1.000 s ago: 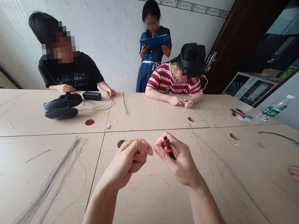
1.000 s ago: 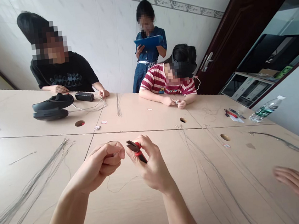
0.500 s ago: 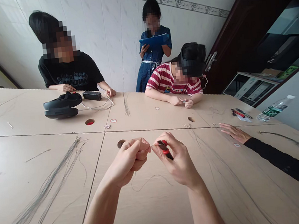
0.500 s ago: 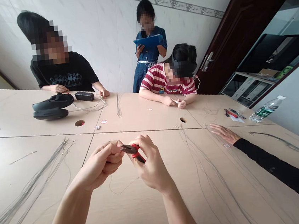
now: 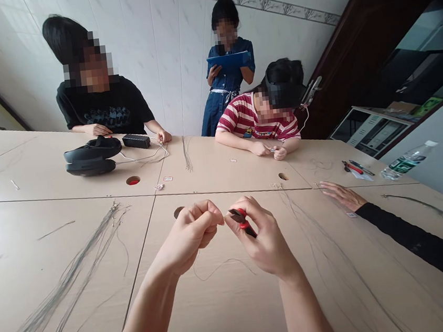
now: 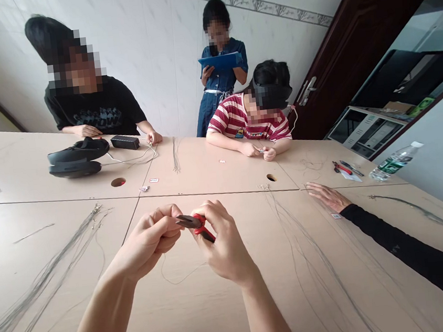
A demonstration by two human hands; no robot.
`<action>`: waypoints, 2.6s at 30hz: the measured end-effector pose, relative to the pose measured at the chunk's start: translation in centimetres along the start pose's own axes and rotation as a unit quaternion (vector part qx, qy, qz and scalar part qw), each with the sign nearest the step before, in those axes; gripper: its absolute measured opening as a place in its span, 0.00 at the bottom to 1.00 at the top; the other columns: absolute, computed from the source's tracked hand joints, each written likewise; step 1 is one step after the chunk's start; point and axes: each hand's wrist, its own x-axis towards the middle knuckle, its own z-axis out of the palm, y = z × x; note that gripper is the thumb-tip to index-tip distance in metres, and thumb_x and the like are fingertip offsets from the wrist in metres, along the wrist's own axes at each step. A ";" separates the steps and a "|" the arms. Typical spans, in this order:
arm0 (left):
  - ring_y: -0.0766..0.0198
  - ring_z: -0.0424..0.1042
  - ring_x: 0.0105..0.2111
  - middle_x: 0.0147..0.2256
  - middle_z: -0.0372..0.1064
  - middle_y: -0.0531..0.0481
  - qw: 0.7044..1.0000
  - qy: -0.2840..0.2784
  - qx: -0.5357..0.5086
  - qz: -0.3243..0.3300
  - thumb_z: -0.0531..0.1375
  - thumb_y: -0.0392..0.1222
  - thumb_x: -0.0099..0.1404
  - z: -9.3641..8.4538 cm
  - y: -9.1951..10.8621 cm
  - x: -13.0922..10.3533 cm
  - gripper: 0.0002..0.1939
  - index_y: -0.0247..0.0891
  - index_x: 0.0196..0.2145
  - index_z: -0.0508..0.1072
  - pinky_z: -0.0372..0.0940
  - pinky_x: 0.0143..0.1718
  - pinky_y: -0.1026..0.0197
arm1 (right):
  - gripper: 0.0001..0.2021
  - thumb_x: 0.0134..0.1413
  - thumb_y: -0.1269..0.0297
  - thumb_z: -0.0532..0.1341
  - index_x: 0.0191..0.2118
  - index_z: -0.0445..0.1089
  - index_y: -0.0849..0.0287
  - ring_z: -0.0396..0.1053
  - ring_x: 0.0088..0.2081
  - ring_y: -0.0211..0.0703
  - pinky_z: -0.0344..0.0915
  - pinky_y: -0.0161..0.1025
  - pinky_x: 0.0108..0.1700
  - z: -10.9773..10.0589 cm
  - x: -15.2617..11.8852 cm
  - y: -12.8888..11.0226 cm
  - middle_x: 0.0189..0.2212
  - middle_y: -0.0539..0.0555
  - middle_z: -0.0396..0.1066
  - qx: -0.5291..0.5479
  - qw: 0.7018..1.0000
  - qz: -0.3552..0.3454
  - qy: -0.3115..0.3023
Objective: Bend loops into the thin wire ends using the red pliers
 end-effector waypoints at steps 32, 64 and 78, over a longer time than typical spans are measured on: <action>0.70 0.43 0.20 0.19 0.42 0.62 0.903 0.002 0.387 0.188 0.55 0.41 0.66 -0.9 -0.4 -0.9 0.07 0.38 0.33 0.70 0.45 0.21 0.66 | 0.11 0.51 0.59 0.66 0.27 0.67 0.59 0.62 0.28 0.39 0.59 0.39 0.34 -0.8 0.5 0.9 0.23 0.49 0.62 0.368 0.877 0.290 -0.101; 0.73 0.46 0.19 0.19 0.51 0.61 0.930 0.040 0.309 0.194 0.57 0.37 0.65 -1.5 -0.6 -0.6 0.06 0.37 0.29 0.70 0.45 0.17 0.69 | 0.12 0.60 0.58 0.61 0.28 0.63 0.57 0.52 0.30 0.38 0.51 0.37 0.34 -1.1 0.0 -0.8 0.25 0.47 0.55 0.200 0.955 0.213 -0.046; 0.73 0.51 0.20 0.23 0.62 0.57 0.948 0.030 0.289 0.130 0.57 0.38 0.62 -1.0 0.2 -1.0 0.05 0.37 0.33 0.73 0.49 0.19 0.67 | 0.12 0.60 0.58 0.62 0.29 0.63 0.57 0.51 0.29 0.37 0.50 0.36 0.32 -1.1 0.0 -0.8 0.25 0.46 0.54 0.193 0.958 0.206 -0.044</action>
